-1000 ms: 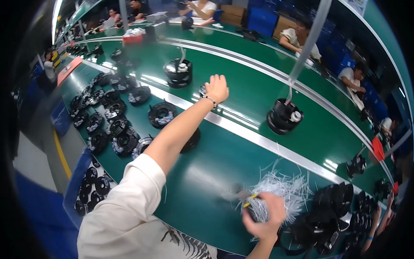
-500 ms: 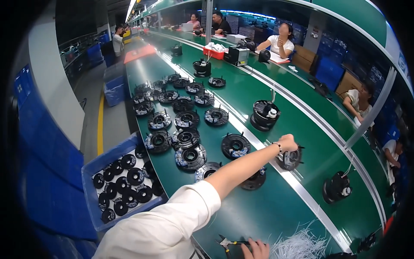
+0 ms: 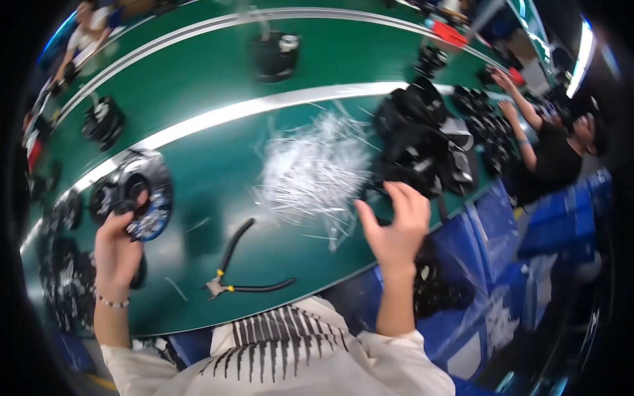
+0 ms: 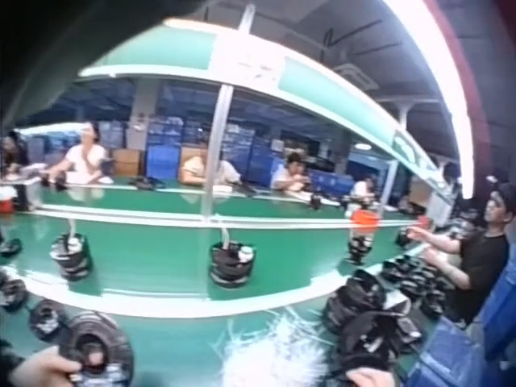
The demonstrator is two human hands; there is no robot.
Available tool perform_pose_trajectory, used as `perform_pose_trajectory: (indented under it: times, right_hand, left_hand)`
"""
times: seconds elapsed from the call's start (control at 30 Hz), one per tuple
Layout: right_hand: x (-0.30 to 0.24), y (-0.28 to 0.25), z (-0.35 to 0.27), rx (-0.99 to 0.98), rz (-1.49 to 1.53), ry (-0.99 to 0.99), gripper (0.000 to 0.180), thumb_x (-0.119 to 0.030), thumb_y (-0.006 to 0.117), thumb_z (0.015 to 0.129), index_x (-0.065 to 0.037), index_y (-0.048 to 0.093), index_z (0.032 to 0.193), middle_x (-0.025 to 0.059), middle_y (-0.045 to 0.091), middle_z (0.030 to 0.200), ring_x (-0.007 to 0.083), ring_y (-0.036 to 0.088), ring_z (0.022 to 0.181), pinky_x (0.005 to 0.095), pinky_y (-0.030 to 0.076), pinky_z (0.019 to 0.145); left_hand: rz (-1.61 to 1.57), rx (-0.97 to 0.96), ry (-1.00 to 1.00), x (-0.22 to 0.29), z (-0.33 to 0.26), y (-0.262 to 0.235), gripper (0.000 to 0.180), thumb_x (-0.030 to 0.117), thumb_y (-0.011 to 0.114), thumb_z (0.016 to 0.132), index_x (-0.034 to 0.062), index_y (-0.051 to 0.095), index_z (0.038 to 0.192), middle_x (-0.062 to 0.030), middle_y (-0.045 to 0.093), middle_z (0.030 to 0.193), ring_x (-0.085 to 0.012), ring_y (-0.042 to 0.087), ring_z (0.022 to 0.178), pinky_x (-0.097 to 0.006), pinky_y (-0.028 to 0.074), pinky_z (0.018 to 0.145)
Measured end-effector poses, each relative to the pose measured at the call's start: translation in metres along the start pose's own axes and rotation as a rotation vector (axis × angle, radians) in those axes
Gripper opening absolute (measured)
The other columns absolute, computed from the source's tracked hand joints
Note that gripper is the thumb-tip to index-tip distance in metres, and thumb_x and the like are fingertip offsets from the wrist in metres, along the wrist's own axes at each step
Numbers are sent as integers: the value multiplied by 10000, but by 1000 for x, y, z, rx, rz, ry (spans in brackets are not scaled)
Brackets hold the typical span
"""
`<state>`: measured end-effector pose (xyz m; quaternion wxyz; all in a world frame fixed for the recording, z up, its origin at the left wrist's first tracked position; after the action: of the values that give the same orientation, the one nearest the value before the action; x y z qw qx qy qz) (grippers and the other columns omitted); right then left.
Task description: Assembling electronic components and trimming wires on a factory production line.
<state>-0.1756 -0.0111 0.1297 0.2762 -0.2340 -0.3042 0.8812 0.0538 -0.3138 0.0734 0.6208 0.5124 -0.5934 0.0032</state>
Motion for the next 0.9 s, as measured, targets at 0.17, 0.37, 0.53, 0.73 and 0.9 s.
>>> perform_pose_trajectory:
  times: [0.17, 0.37, 0.53, 0.73, 0.9]
  right_hand:
    - [12, 3, -9, -36, -80, 68, 434, -261, 781, 532, -31, 603, 855, 55, 553, 936, 236, 495, 862, 342, 379, 756]
    - [13, 28, -23, -150, -115, 5, 345, -233, 772, 520, -50, 620, 770, 35, 543, 859, 220, 480, 791, 330, 362, 695]
    - [-5, 13, -15, -131, -78, -81, 126, -40, 681, 591, -39, 590, 679, 50, 564, 774, 248, 513, 724, 340, 389, 660]
    - [-90, -20, 12, -219, 152, -321, 143, 23, 632, 591, -10, 589, 723, 72, 575, 783, 216, 562, 608, 282, 452, 522]
    - [-143, 34, -3, -489, 275, -824, 188, 34, 571, 602, 1, 575, 788, 105, 594, 857, 212, 603, 638, 282, 494, 520]
  left_hand:
    - [-3, -71, 14, -3, 3, 20, 383, 1, 440, 802, -38, 422, 1183, -118, 524, 1153, -205, 497, 1066, -318, 399, 928]
    - [-55, -90, -40, -31, 20, 31, 425, 4, 456, 779, -24, 394, 1199, -160, 490, 1185, -237, 461, 1109, -355, 374, 941]
    - [-111, -104, -78, -48, 36, 29, 345, 81, 457, 805, -50, 457, 1125, -135, 531, 1138, -208, 502, 1040, -336, 382, 921]
    - [-52, 2, 202, -42, 51, -8, 333, 36, 476, 818, 17, 435, 1147, -89, 500, 1157, -199, 471, 1077, -353, 364, 936]
    - [-86, 35, 276, -53, 63, -34, 374, 23, 452, 833, 41, 406, 1203, -74, 485, 1184, -200, 442, 1115, -361, 336, 953]
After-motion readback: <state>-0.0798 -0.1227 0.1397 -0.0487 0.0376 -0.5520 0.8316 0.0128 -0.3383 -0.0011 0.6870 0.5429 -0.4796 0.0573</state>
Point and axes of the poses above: each hand's wrist, its own z-axis towards the middle knuckle, its own y-axis out of the palm, x = y × z, the point moved 10 cm from there along z, towards the middle knuckle
